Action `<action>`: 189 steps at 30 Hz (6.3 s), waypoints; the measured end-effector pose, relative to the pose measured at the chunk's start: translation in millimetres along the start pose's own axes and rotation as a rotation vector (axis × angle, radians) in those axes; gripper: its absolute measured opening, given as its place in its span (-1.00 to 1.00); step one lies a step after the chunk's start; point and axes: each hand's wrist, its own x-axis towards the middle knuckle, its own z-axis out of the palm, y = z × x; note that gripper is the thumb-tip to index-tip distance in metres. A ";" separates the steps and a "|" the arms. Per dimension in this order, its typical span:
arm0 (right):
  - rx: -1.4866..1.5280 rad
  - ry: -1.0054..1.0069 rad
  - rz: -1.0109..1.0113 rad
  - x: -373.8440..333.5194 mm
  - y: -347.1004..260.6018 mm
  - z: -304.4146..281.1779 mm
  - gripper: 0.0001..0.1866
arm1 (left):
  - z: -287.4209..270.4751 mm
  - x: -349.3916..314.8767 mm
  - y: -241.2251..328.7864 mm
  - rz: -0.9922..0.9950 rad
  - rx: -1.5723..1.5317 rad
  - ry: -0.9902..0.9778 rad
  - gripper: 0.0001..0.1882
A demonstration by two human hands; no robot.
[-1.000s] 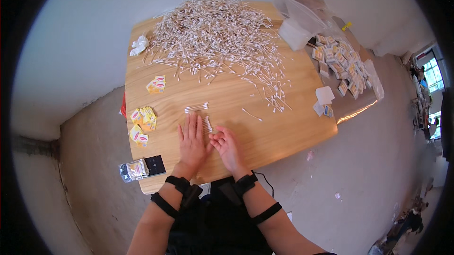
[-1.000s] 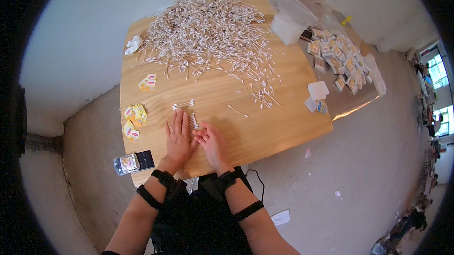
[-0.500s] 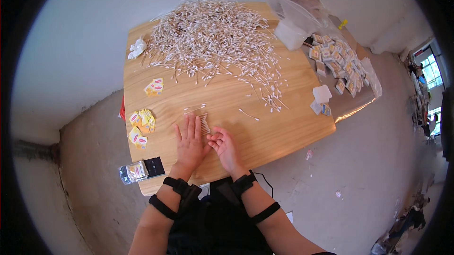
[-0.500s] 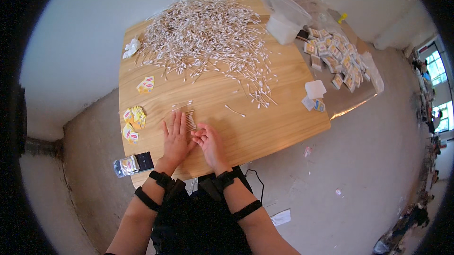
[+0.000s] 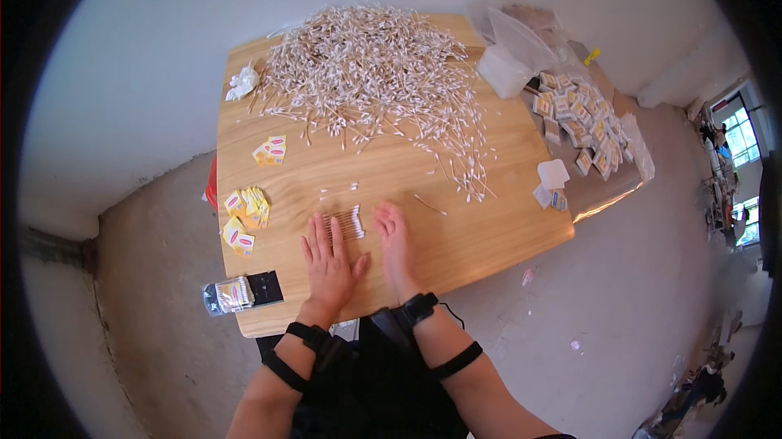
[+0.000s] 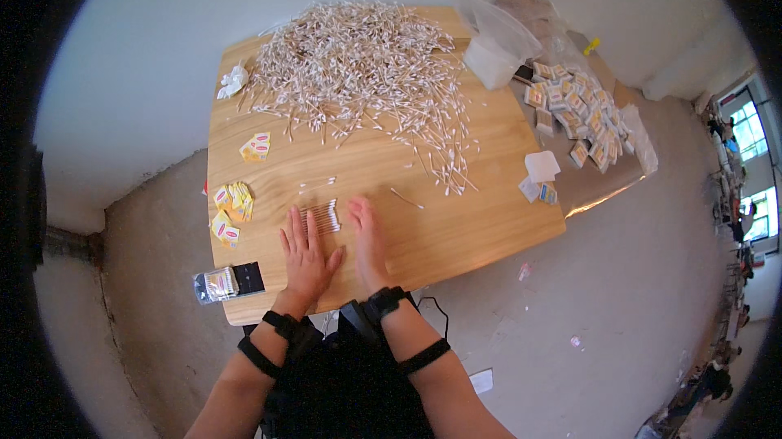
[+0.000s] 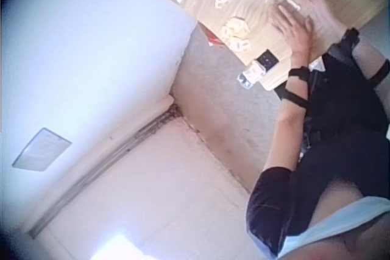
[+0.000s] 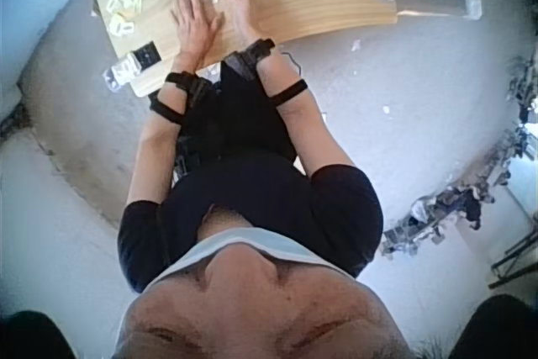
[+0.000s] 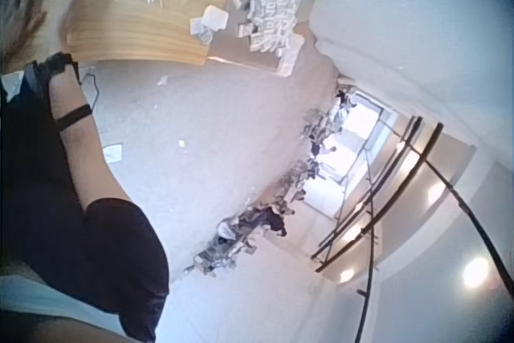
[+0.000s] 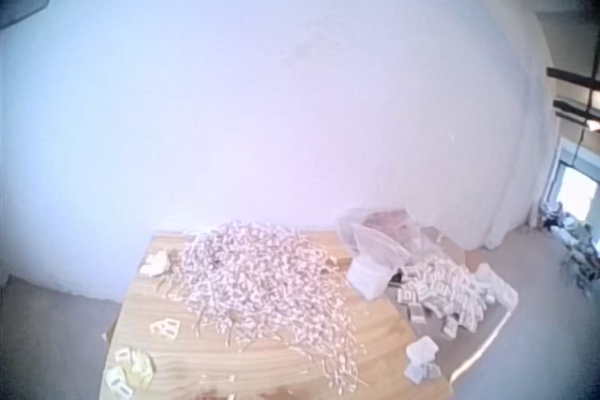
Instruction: Organizing cotton swabs into rows and placing them into plastic packaging.
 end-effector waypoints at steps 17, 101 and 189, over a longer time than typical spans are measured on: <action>-0.706 -0.355 -0.222 -37.8 43.2 37.7 -0.52 | -13.3 -43.8 -36.7 -0.015 0.099 -0.050 0.13; -1.632 -0.620 -0.827 -80.7 124.4 140.7 -0.56 | -54.2 -114.8 -204.2 -1.026 -1.592 0.593 -0.78; -0.496 -1.147 0.019 -149.2 45.8 214.3 -0.66 | -195.0 -140.9 -137.6 -0.742 -1.784 0.582 -0.69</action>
